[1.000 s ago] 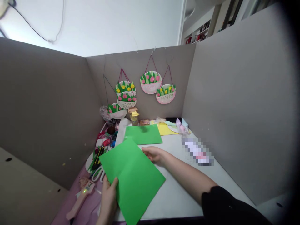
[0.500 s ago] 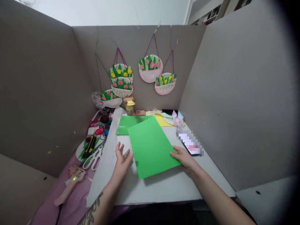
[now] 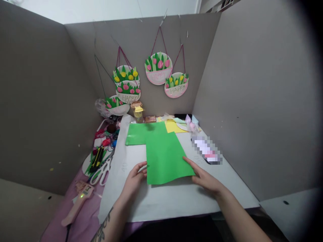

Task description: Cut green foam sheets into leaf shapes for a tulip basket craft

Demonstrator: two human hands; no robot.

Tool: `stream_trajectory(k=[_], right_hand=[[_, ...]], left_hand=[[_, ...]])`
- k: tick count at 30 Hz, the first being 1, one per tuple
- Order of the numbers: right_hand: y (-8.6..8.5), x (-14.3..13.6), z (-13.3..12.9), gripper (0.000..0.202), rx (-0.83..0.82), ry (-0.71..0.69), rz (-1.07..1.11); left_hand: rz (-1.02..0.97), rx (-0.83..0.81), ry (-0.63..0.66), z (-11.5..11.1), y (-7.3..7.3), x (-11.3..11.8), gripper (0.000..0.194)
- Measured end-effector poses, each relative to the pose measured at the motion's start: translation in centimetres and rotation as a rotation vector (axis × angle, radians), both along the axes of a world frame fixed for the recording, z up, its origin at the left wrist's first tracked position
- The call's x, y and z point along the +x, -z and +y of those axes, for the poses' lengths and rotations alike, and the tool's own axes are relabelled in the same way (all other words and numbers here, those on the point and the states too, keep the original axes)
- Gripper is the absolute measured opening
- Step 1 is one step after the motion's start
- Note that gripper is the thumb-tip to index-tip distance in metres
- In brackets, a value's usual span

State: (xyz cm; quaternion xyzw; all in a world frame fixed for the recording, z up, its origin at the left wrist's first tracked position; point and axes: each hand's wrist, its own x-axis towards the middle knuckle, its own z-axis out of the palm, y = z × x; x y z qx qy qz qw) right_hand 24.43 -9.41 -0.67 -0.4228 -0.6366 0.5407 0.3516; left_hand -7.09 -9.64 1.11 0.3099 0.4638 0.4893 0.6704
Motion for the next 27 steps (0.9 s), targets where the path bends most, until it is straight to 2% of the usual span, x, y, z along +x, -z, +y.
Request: stream_trajectory(k=[2,3,5,7,9,10,14,16,19,22,24,27], right_hand=[[0.1,0.2,-0.1,0.080,0.088,-0.054,-0.064],[0.2,0.3,0.0,0.070,0.158,-0.010,-0.120],[0.4,0.3,0.4,0.043,0.360,0.173,-0.252],[0.5,0.3,0.8,0.032,0.572,0.316,-0.367],[0.4,0.3,1.0,0.030,0.686,0.326,-0.403],[0.3,0.2,1.0,0.030,0.693,0.272,-0.382],[-0.4,-0.2,0.1,0.029,0.533,-0.031,-0.171],[-0.8,-0.3,-0.6,0.025,0.449,-0.116,-0.067],[-1.5,-0.1,-1.5,0.022,0.354,-0.217,0.042],[-2.1,0.1,-1.5,0.022,0.261,-0.276,0.027],[-2.4,0.0,-0.6,0.027,0.186,-0.163,-0.031],[-2.5,-0.7,2.5,0.040,0.132,0.259,-0.083]], left_hand=[[0.014,-0.018,-0.031,0.1,-0.1,-0.3,0.048],[0.012,-0.033,-0.047,0.1,-0.1,-0.3,0.046],[-0.009,-0.076,-0.071,0.1,-0.2,-0.3,0.047],[-0.024,-0.116,-0.092,0.1,-0.4,-0.2,0.051],[-0.028,-0.131,-0.096,0.2,-0.6,-0.1,0.056],[-0.024,-0.138,-0.090,0.3,-0.7,0.0,0.058],[-0.007,-0.214,-0.022,2.3,-1.0,0.0,0.067],[-0.007,-0.238,-0.010,3.9,-0.9,-0.1,0.067],[-0.007,-0.227,0.056,6.4,-0.3,-0.1,0.049],[0.052,-0.185,0.115,8.1,0.7,0.4,0.036],[0.080,-0.089,0.089,8.8,1.0,1.0,0.034],[0.020,0.110,0.065,9.5,0.7,2.0,0.037]])
